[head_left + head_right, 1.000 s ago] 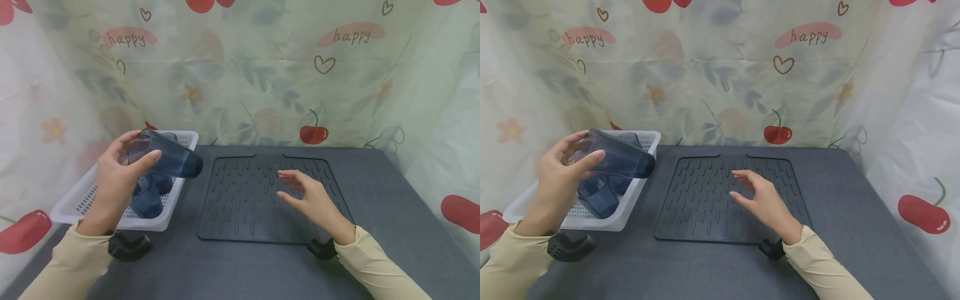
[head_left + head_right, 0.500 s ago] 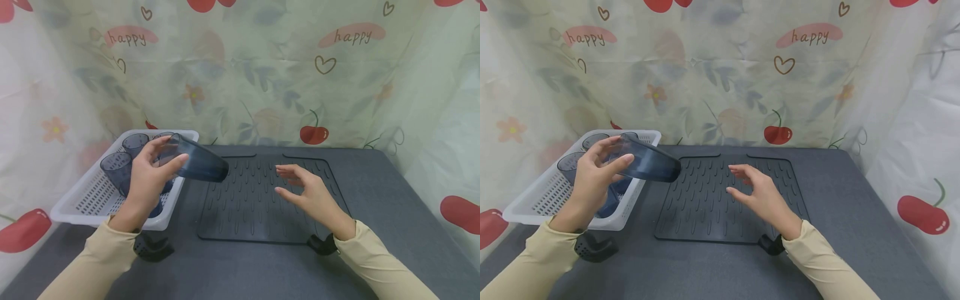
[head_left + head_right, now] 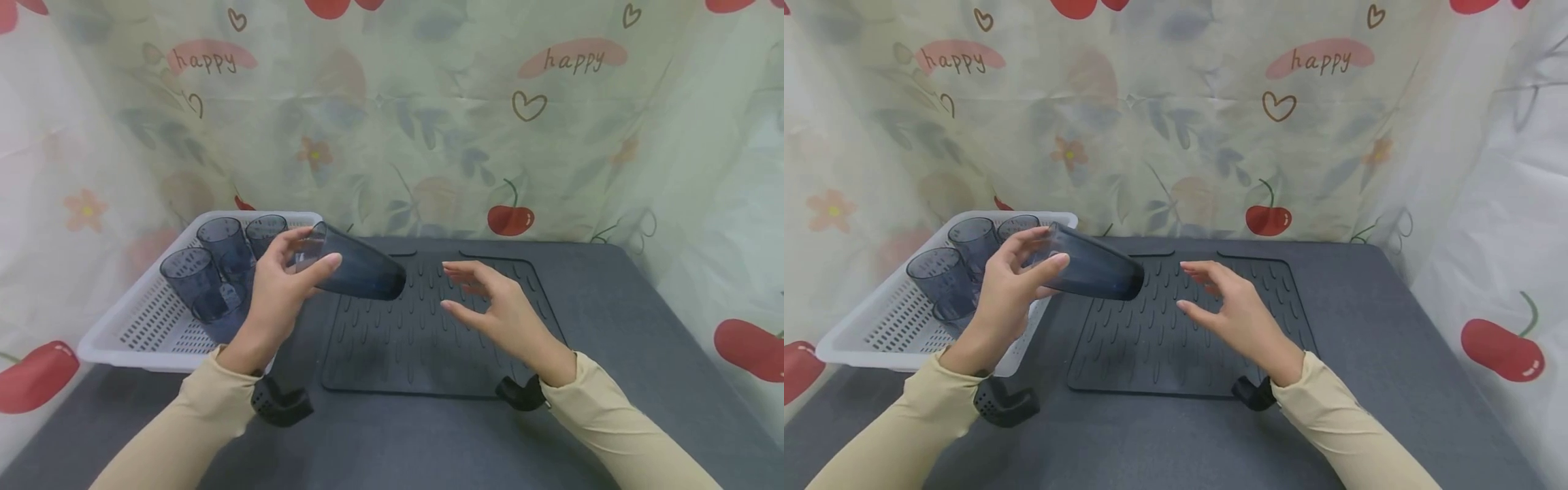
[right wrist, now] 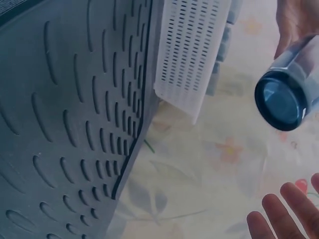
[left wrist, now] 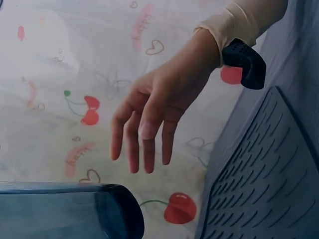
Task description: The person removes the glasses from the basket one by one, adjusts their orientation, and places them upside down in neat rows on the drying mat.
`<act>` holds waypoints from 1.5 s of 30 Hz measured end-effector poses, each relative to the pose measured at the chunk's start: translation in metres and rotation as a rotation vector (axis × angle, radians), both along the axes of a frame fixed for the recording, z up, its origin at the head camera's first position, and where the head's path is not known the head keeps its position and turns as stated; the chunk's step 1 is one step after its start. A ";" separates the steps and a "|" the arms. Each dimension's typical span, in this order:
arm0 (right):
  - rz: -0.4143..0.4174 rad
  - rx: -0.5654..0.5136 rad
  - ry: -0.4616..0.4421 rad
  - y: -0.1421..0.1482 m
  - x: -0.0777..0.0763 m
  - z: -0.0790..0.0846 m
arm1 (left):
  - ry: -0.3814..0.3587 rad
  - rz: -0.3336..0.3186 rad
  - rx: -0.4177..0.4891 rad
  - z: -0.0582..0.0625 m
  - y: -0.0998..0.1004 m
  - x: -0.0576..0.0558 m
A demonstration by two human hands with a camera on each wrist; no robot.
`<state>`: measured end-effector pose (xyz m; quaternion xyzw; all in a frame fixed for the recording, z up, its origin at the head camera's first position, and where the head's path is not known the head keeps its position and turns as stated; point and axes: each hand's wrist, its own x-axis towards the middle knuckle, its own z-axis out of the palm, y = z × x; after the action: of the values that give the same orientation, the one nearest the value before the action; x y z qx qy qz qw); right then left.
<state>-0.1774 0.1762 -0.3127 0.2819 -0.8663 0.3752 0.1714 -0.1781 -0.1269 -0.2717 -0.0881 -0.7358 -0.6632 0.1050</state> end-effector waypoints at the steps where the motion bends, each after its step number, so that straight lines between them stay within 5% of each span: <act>1: 0.002 0.000 0.003 -0.001 0.000 0.001 | -0.005 -0.004 0.002 -0.001 0.002 0.000; 24: 0.081 0.014 0.009 -0.020 0.001 0.009 | -0.032 -0.075 0.062 -0.015 0.029 -0.005; 45: 0.061 0.019 -0.010 -0.029 -0.007 0.007 | -0.031 -0.112 0.118 -0.016 0.039 -0.004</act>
<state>-0.1847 0.1476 -0.3055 0.3080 -0.8617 0.3732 0.1528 -0.1818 -0.0875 -0.2879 -0.1123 -0.6910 -0.7114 0.0613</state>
